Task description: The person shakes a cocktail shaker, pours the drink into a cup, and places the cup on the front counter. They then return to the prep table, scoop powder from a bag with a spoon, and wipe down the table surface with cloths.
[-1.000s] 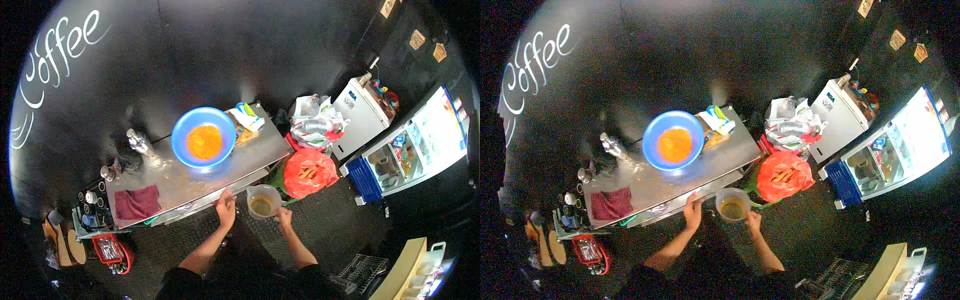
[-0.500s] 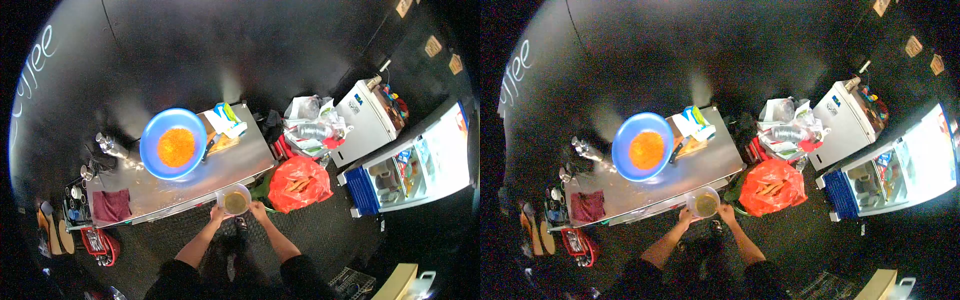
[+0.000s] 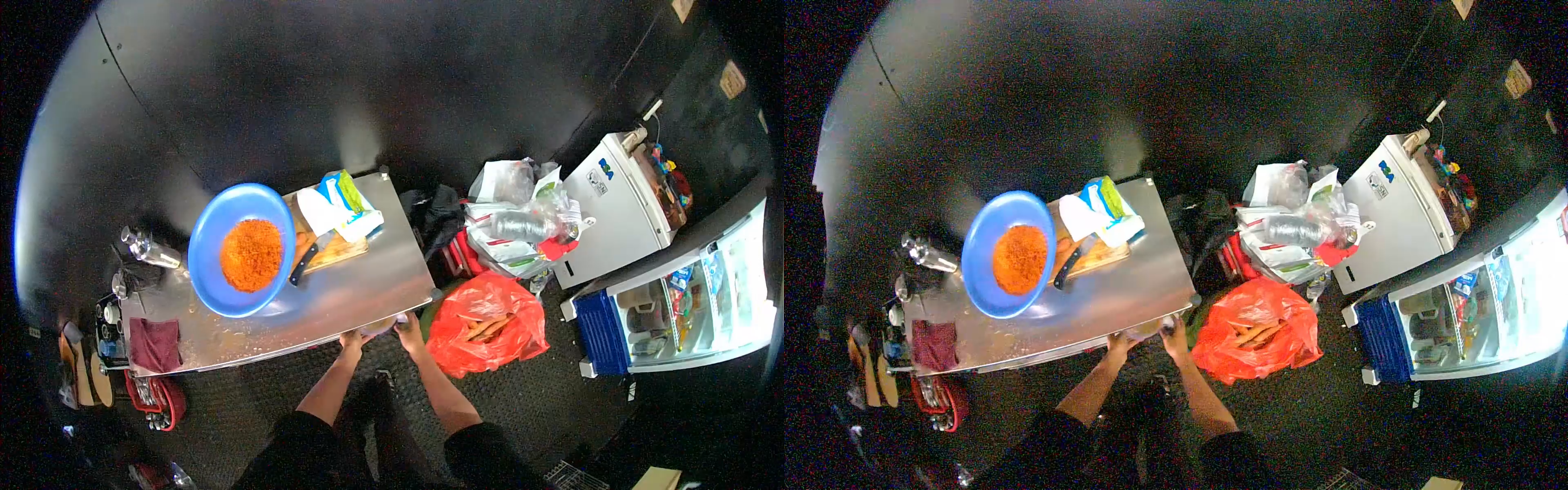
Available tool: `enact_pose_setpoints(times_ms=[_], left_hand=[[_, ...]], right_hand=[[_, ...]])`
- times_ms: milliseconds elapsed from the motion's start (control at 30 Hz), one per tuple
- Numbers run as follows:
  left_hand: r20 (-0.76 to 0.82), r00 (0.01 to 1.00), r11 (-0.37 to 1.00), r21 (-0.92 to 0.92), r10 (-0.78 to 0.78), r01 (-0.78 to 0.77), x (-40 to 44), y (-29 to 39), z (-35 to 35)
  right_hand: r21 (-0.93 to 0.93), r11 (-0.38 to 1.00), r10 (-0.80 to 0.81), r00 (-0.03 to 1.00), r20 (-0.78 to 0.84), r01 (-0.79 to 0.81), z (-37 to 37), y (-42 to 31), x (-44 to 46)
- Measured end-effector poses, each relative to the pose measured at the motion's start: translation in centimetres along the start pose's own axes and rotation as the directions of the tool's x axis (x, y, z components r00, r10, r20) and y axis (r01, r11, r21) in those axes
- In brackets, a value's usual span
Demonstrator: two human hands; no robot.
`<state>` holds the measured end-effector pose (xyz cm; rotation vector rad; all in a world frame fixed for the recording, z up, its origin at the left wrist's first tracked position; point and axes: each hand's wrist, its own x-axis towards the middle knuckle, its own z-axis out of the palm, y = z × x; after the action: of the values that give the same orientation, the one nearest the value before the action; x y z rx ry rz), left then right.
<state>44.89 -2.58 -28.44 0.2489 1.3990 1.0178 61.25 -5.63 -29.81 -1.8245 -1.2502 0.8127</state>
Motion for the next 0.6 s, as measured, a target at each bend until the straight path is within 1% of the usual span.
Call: enact_pose_setpoints(times_ms=[33,67,100,133,167,200,233,267,300,333,367,400,433,467,500,533,567,600], left_hand=[[0.000,1.000,1.000,-0.001,-0.002,0.002,0.4,0.0,0.5],[0.025,0.999,0.999,-0.017,-0.043,0.044,0.7,0.3,0.8],[0.048,0.995,0.996,-0.029,-0.083,0.085,1.0,0.5,0.8],[0.045,0.996,0.996,-0.027,-0.080,0.081,0.6,0.9,1.2],[0.058,0.997,0.999,-0.019,-0.050,0.051,-0.3,1.4,1.7],[0.072,0.997,1.000,-0.011,-0.021,0.022,-0.9,1.8,2.0],[0.071,0.997,1.000,-0.008,-0.020,0.021,0.4,0.5,1.1],[0.215,0.976,0.997,-0.077,0.011,0.006,2.9,-2.1,-0.7],[0.352,0.935,0.989,-0.147,0.051,0.002,4.1,-3.3,-1.7],[0.349,0.936,0.989,-0.147,0.052,0.000,2.3,-2.3,-1.3],[0.349,0.937,0.972,-0.209,-0.027,0.106,0.2,-1.4,-0.9],[0.354,0.929,0.940,-0.269,-0.104,0.208,-1.5,-0.4,-0.3],[0.328,0.932,0.937,-0.248,-0.157,0.245,-2.4,-0.1,-0.3],[0.329,0.934,0.937,-0.259,-0.141,0.233,-3.3,0.3,-0.3],[0.325,0.911,0.907,-0.246,-0.254,0.341,-5.4,1.8,-0.1],[0.320,0.875,0.864,-0.236,-0.363,0.444,-6.1,2.2,-0.7],[0.403,0.829,0.820,-0.259,-0.388,0.510,-5.7,1.4,-2.2],[0.353,0.858,0.872,-0.182,-0.374,0.455,-9.5,4.4,-1.6]], right_hand=[[0.092,0.995,0.046,0.999,0.026,-0.048,1.3,1.0,0.3],[0.092,0.995,0.046,0.999,0.027,-0.049,2.2,2.1,0.2],[0.375,0.915,0.134,0.989,0.061,-0.147,2.4,1.3,-0.1],[0.623,0.747,0.205,0.972,0.117,-0.232,2.1,0.2,-0.3],[0.748,0.549,0.278,0.926,0.257,-0.373,0.7,-2.1,-0.3],[0.751,0.546,0.276,0.926,0.257,-0.371,-0.2,-3.6,-0.6],[0.839,0.350,0.299,0.899,0.322,-0.417,-1.0,-5.1,-0.9],[0.885,0.136,0.305,0.869,0.389,-0.444,-1.4,-6.0,-1.1],[0.885,0.135,0.304,0.869,0.390,-0.445,-1.4,-6.1,-1.1],[0.900,0.085,0.303,0.871,0.386,-0.428,-1.1,-5.7,-1.3],[0.911,0.037,0.301,0.874,0.383,-0.411,-0.8,-5.5,-1.8],[0.909,0.037,0.296,0.874,0.386,-0.415,-1.1,-5.8,-2.5],[0.894,0.082,0.304,0.866,0.398,-0.440,-1.7,-6.3,-3.2],[0.876,0.132,0.306,0.860,0.408,-0.463,-2.4,-7.0,-3.5],[0.844,0.226,0.343,0.851,0.398,-0.486,-3.5,-8.8,-4.2],[0.840,0.235,0.325,0.854,0.406,-0.488,-4.1,-9.2,-4.8],[0.822,0.228,0.325,0.836,0.442,-0.522,-5.0,-9.6,-6.0],[0.801,0.221,0.325,0.816,0.478,-0.557,-5.5,-10.0,-7.0]])
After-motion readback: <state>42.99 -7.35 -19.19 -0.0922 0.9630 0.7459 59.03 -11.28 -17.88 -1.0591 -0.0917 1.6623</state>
